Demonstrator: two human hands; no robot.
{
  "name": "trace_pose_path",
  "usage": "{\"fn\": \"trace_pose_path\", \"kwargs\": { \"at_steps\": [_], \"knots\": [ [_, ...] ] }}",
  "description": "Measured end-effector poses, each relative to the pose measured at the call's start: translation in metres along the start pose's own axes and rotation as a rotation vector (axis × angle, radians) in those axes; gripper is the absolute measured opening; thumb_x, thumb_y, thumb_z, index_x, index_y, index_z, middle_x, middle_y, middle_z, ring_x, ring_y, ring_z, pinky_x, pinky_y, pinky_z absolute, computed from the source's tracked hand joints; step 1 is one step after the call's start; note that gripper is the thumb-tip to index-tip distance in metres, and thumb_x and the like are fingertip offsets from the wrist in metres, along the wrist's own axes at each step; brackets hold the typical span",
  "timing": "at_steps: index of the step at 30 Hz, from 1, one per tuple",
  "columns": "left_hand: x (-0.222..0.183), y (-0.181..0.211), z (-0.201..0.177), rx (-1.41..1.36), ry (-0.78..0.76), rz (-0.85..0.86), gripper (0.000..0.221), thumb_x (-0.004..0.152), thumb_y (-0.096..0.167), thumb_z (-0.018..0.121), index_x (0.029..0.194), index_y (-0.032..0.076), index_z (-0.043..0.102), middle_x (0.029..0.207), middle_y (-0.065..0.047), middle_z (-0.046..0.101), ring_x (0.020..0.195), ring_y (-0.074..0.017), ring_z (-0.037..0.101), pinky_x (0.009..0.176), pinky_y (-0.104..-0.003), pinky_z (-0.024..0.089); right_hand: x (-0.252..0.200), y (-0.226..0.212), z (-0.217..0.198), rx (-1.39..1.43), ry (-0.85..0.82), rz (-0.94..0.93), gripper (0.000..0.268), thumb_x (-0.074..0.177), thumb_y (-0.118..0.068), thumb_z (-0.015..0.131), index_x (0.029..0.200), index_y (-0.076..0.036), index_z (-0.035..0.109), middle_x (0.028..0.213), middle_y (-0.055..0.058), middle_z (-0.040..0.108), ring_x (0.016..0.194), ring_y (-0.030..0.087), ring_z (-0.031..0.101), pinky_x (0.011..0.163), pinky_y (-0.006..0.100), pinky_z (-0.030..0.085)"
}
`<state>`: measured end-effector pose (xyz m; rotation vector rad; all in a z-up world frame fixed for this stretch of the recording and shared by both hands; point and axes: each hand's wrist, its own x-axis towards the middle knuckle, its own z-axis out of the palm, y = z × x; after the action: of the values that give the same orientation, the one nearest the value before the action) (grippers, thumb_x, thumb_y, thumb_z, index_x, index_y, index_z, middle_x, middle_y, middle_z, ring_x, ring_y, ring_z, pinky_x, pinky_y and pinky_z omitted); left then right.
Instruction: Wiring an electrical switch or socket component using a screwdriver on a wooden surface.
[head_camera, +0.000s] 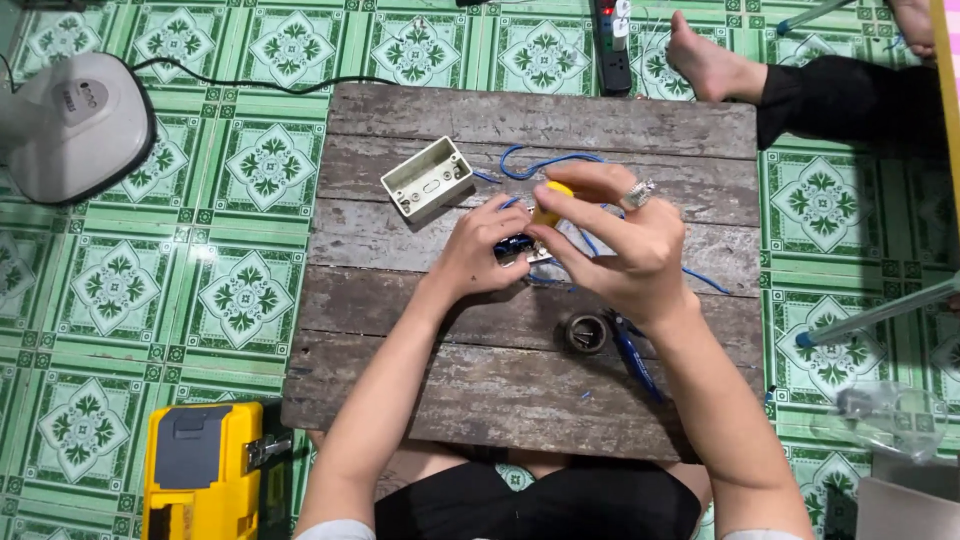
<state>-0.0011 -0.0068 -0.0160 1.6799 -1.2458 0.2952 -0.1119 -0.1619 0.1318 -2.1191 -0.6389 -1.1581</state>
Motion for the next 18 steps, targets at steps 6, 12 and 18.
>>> {"fn": "trace_pose_path", "kwargs": {
  "at_steps": [6,12,18],
  "knots": [
    [0.005,0.009,-0.004,-0.029,-0.004,0.002,0.018,0.067,0.011,0.075,0.084,0.011,0.068,0.086,-0.004,0.071,0.094,-0.0316,0.068,0.080,-0.043,0.057,0.001,-0.002,-0.002,0.136,0.027,0.066,0.019,0.083,0.010,0.087,0.096,-0.001,0.081,0.098,0.018,0.067,0.085,0.036,0.075,0.072,0.040,0.063],
    [0.005,0.011,-0.005,-0.014,-0.019,-0.006,0.016,0.069,0.014,0.075,0.084,0.012,0.069,0.087,-0.002,0.071,0.096,-0.0302,0.068,0.080,-0.042,0.056,0.003,-0.004,-0.004,0.263,-0.114,0.144,0.021,0.096,0.004,0.068,0.116,0.003,0.073,0.117,0.020,0.074,0.100,0.041,0.075,0.086,0.046,0.059],
    [0.003,0.009,-0.004,0.000,-0.005,0.014,0.016,0.071,0.015,0.077,0.079,0.010,0.064,0.085,-0.004,0.070,0.091,-0.0315,0.067,0.076,-0.041,0.056,-0.002,0.005,0.001,0.230,-0.044,0.128,0.032,0.081,0.007,0.088,0.110,-0.002,0.079,0.104,0.017,0.068,0.079,0.029,0.074,0.072,0.038,0.063]
  ]
}}
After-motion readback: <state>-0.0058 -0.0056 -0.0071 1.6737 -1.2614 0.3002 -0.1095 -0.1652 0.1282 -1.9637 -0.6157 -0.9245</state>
